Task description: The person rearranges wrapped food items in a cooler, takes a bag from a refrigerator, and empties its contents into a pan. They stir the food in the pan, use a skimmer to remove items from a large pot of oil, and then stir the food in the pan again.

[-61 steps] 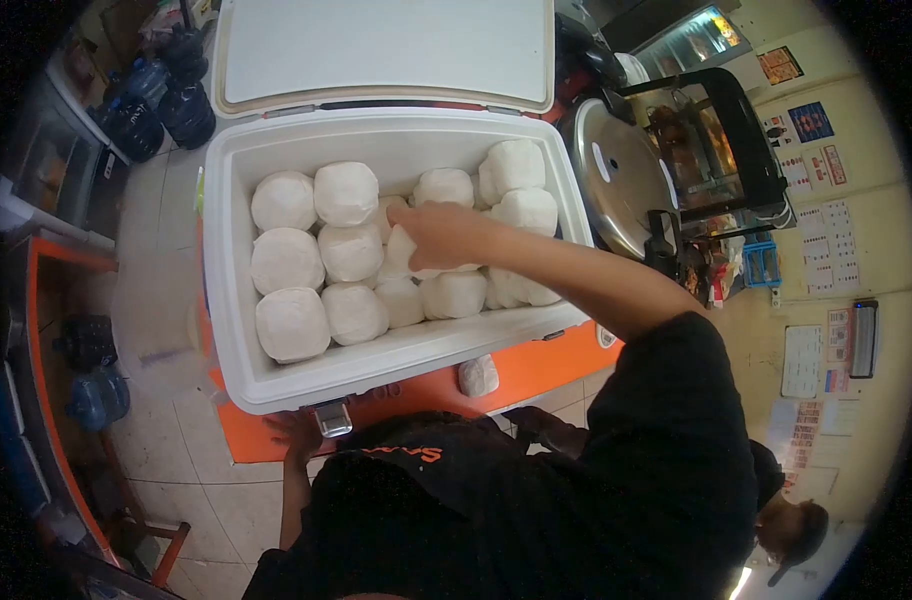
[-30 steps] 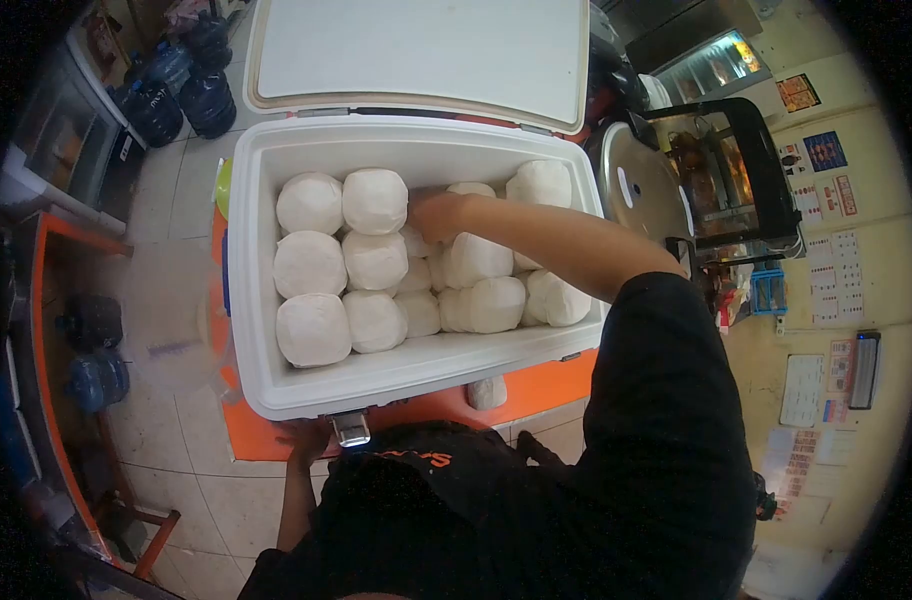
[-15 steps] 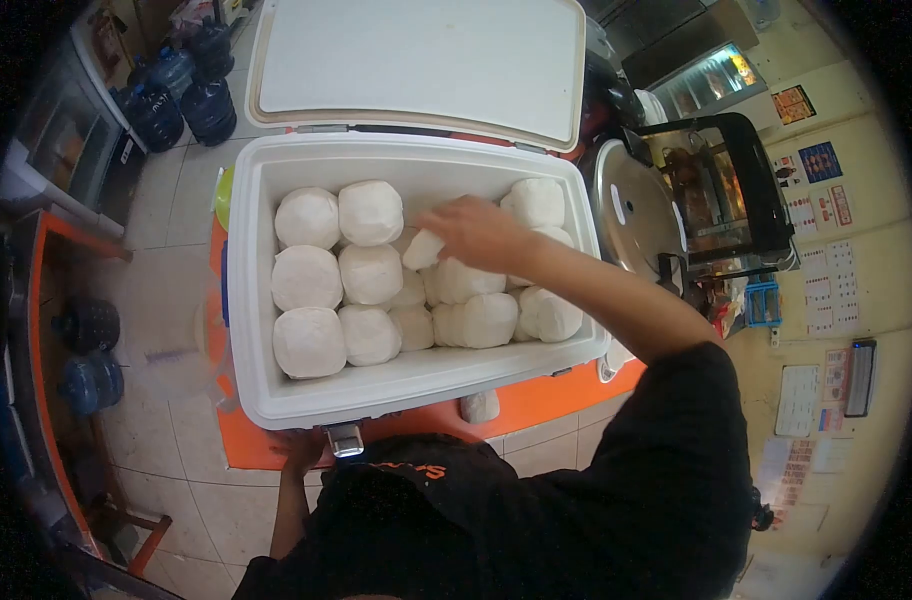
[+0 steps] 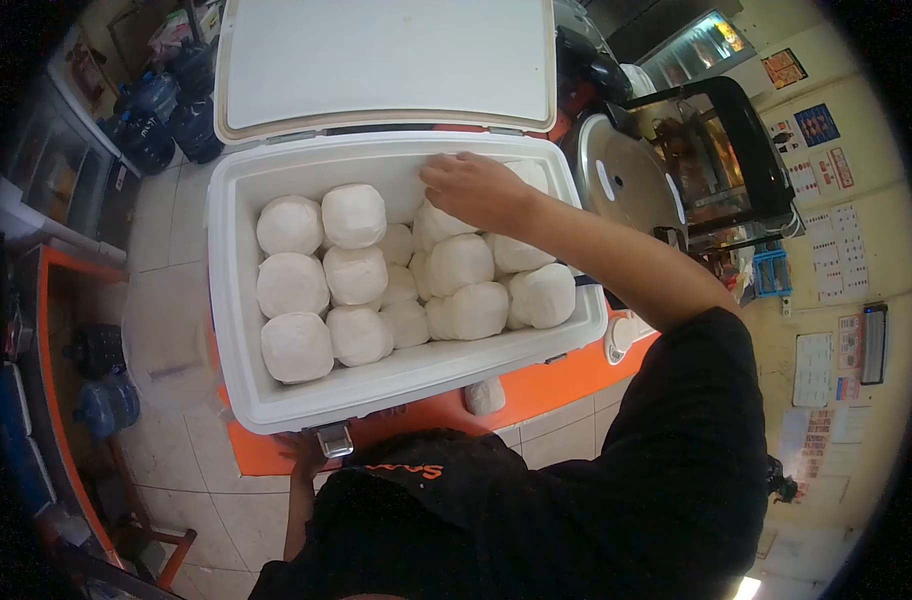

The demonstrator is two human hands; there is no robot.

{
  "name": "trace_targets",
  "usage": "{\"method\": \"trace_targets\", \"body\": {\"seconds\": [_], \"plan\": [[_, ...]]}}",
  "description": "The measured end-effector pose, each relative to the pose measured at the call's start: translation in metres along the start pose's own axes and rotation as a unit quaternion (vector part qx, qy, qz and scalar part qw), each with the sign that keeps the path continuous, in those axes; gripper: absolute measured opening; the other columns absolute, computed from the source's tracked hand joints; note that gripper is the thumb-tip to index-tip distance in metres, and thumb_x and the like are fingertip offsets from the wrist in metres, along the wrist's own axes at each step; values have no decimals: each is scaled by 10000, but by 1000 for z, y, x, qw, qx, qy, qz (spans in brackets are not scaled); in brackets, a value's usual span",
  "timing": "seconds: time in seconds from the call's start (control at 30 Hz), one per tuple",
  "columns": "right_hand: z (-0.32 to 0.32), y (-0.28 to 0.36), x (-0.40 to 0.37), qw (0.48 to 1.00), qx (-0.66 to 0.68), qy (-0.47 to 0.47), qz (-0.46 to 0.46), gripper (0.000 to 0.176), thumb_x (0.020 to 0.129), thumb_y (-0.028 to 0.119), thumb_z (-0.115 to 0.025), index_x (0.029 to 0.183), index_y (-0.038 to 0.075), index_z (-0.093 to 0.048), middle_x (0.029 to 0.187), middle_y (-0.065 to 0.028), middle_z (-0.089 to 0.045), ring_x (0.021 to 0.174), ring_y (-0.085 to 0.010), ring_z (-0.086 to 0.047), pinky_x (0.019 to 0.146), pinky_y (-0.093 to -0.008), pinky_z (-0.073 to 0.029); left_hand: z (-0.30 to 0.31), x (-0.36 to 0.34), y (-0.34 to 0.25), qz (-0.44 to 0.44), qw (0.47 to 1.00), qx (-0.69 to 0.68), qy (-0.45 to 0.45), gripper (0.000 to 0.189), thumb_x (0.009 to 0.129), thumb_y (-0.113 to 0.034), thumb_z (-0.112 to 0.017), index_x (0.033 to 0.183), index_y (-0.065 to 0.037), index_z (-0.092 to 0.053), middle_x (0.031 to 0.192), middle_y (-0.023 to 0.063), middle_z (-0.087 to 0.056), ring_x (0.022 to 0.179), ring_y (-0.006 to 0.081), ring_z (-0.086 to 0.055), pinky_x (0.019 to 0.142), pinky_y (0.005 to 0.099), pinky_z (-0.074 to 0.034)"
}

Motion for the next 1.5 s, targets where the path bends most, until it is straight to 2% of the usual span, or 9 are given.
{"method": "trace_targets", "body": {"seconds": [0.33,0.6,0.7,0.8,0.87,1.03,1.13,1.3,1.5], "plan": [[-17,62,10,996,38,21,82,196,876,174,-628,1036,69,-673,1084,-64,-617,1037,-215,-630,812,-333,-521,-20,17,14,-133,985,-24,-106,429,994,-337,-513,1292,-36,-579,1229,232,-612,1181,425,-542,1024,535,-370],[-156,124,36,906,266,330,16,364,837,140,-639,1150,-46,-641,1206,-222,-644,1166,-335,-614,962,-427,-513,-42,37,17,-154,978,136,-45,443,986,-352,-554,1281,-24,-589,1236,239,-633,1175,426,-570,1030,506,-399],[-181,116,45,908,405,108,-6,458,774,159,-705,1195,-9,-641,1226,-234,-647,1190,-374,-594,982,-431,-500,-54,41,20,-147,965,217,-23,505,998,-378,-525,1340,-6,-535,1310,257,-575,1210,463,-530,1069,524,-367],[-186,115,56,864,389,321,6,566,723,222,-776,1247,57,-642,1230,-201,-657,1173,-375,-598,995,-428,-488,-83,73,50,-159,987,17,-17,466,1047,-303,-372,1234,79,-561,1061,319,-642,1039,551,-591,1045,653,-350],[-189,112,56,862,408,301,13,637,709,297,-804,1284,83,-633,1271,-182,-644,1197,-369,-577,1061,-400,-434,-90,78,52,-146,977,-153,6,680,997,-439,-509,1454,28,-321,1428,330,-264,1320,562,-239,1144,608,-219],[-249,116,53,886,307,348,4,506,697,307,-818,1138,89,-699,1200,-160,-669,1122,-339,-615,997,-409,-479,-67,50,39,-106,873,240,-411,1227,838,-663,-668,1564,-9,74,1585,297,245,1397,585,284,1101,757,10],[-185,108,52,894,310,318,-62,325,700,268,-814,957,78,-757,1011,-166,-721,985,-354,-671,907,-444,-527,-137,112,95,-6,965,-7,-260,1389,775,-725,-690,1520,-42,263,1545,255,386,1359,577,375,1061,796,44],[-144,99,45,919,233,300,-106,265,725,245,-805,867,31,-740,981,-174,-712,984,-345,-675,850,-444,-547,-66,52,54,121,985,-117,-42,1379,797,-731,-661,1497,-56,317,1537,251,403,1363,571,375,1070,785,55],[-84,84,29,958,217,117,-144,339,800,218,-770,1034,-1,-658,1030,-167,-662,1029,-339,-644,855,-448,-518,-107,84,74,35,877,375,-299,1027,949,-607,-413,1476,196,-50,1450,558,29,1222,852,49,696,914,-304]]}}
Point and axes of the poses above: each hand's wrist, its own x-axis towards the middle knuckle, its own z-axis out of the back of the hand, y = z × x, the point moved 7 cm from there along x, towards the middle knuckle
